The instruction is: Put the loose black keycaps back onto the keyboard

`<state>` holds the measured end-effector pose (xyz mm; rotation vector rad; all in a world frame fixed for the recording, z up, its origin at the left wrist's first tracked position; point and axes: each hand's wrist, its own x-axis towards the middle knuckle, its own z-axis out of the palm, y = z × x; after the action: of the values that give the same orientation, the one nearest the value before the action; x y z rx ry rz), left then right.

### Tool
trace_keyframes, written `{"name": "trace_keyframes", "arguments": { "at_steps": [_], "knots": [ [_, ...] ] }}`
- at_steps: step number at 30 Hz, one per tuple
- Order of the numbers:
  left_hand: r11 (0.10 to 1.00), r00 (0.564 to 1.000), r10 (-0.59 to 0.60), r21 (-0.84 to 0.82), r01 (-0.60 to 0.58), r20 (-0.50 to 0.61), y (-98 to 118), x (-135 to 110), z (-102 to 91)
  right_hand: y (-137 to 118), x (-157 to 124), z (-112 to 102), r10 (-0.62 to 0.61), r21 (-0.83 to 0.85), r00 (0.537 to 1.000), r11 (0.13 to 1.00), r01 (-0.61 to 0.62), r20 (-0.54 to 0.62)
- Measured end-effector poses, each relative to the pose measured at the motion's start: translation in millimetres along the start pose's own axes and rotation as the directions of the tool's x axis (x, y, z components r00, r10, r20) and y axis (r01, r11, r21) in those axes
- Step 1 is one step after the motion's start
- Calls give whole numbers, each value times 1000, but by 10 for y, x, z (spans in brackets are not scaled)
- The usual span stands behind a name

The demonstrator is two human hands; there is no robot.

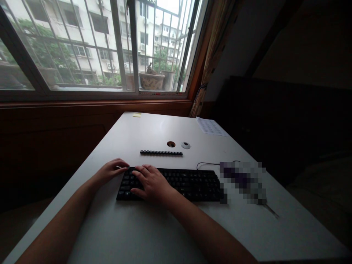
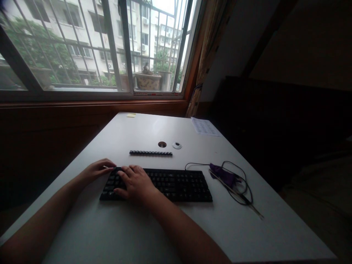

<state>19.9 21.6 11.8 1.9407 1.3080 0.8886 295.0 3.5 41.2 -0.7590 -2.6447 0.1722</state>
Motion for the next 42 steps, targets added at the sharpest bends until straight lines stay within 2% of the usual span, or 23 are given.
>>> {"name": "trace_keyframes", "arguments": {
  "at_steps": [5, 16, 23, 42],
  "knots": [
    [998, 1000, 17, 63, -15, -24, -10, 0, 22, -44, -33, 48, 50, 25, 998, 998, -50, -26],
    [994, 998, 55, 100, -53, -20, -24, 0, 29, -57, -6, 63, 68, 119, 995, 991, -59, -72],
    [994, 998, 59, 93, -57, -26, -25, -4, 27, -33, -37, 100, 36, 67, 998, 997, -32, -59],
    [995, 999, 43, 93, -40, -28, -36, -3, 35, -48, -32, 74, 62, 100, 995, 994, -54, -79]
  ]
}}
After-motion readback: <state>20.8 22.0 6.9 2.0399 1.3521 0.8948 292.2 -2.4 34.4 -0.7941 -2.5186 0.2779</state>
